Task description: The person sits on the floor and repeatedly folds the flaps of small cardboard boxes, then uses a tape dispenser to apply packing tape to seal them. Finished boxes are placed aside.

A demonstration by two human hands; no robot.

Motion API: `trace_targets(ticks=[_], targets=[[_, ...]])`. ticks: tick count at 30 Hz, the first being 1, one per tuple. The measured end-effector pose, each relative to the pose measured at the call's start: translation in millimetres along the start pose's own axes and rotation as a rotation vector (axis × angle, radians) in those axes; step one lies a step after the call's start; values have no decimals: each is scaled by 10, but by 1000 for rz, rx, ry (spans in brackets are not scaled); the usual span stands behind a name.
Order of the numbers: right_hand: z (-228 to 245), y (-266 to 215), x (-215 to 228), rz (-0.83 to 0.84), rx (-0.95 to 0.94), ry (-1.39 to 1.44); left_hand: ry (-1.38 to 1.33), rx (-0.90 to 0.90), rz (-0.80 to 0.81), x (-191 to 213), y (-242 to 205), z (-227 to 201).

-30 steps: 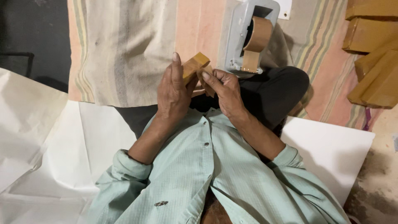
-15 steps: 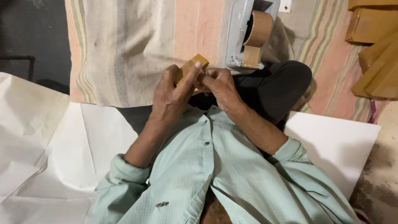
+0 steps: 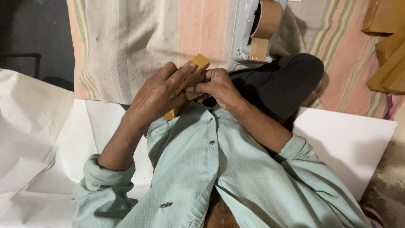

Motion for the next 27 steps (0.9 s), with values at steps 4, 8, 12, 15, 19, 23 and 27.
trace_targets(ticks=[4,8,12,15,19,23,27], targets=[[-108,76,52,5,-14,21,-64,20,14,-4,-10,84],[-280,233,90,24,27,8,-34,66,62,-43,-38,172],[-775,269,308,-219,-348,-278,-46,109,36,116,-152,286],[-290,225,347,-254,109,-301,-46,85,-8,202,-176,410],[106,223,102,-55,497,-177,-146,45,-11,150,-277,381],[-60,610,-152,97,356,-228,-159,163,151,3,-252,427],[-146,769,-170,31,454,-409,-22,189,158,157,-258,468]])
Point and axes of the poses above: each hand's wrist, its own y-axis towards the middle knuckle, its own x-axis out of the back of the hand, z = x × y, the point moved 9 cm from there along y, towards the middle knuckle, and after that the axes turned 15 degrees about -x, right-handed, at the moved point
